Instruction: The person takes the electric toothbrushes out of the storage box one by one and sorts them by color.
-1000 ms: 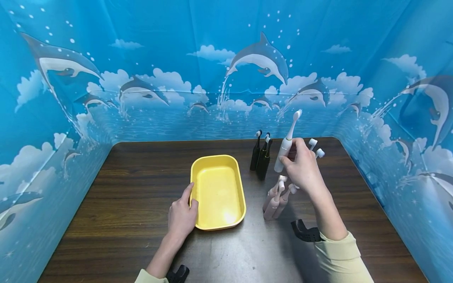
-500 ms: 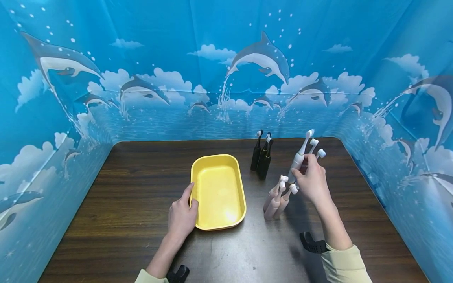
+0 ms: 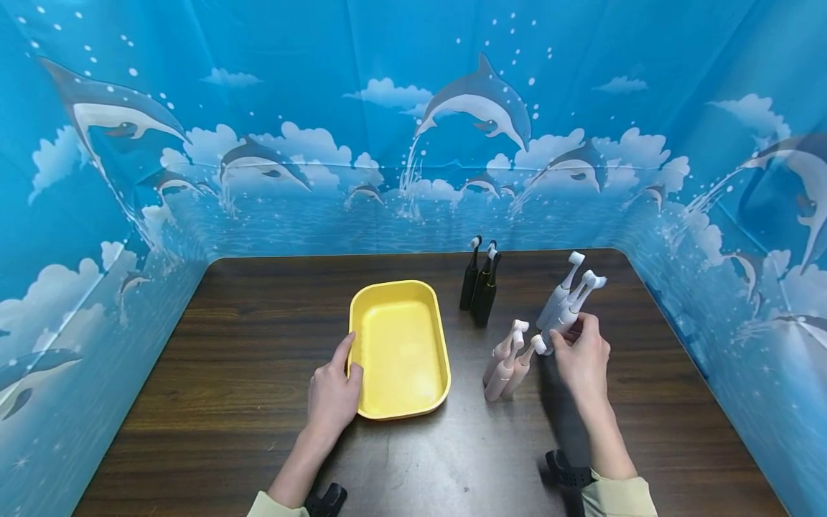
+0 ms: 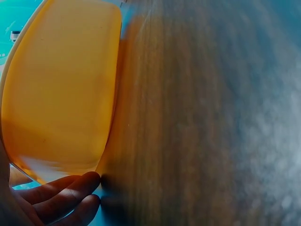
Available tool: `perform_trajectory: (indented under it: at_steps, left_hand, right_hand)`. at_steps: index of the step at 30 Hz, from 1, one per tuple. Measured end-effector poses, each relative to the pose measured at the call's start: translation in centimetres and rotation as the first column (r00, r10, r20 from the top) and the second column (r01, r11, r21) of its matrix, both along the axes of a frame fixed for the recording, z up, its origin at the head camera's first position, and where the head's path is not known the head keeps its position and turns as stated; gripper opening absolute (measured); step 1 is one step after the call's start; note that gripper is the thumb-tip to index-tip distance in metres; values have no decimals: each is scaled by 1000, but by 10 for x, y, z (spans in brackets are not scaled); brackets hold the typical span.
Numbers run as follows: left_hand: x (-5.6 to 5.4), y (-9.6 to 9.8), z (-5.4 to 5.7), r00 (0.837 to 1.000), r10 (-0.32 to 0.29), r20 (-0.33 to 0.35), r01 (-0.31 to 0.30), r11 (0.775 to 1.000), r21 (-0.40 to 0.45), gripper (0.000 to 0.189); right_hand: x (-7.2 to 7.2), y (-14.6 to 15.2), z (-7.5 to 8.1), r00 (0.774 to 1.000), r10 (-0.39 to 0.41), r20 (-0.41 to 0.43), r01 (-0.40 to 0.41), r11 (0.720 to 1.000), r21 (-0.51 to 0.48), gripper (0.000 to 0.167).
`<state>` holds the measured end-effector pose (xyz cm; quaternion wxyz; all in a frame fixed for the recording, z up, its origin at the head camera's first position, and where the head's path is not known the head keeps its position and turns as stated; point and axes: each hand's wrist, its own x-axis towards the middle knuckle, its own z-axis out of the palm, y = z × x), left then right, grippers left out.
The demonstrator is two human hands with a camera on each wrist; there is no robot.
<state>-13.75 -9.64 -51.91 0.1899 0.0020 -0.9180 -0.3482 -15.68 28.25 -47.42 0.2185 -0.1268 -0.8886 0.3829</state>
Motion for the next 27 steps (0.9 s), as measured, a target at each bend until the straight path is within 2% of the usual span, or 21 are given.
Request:
perform_trajectory:
  at_steps: [7,12,19,27]
  left_hand:
    - [1,1,3,1000,-1,27,1,1000,4,52]
    - [1,2,4,1000,2,30,-2,1000,6,51]
    - [2,2,4,999,4,44,-4,1000,1,51]
    - [1,3,6,998,6,62,-6,1000,-6,51]
  right_hand:
    - [1,11,-9,996,-93,10,94,995,-18,42]
    - [-7,19,-15,991,-130,18,130,991,-24,41]
    - [-19,27,-18,994,-105,15,106,994,-33,42]
    - [-23,27,-16,998,-48,29,48,999,-10,41]
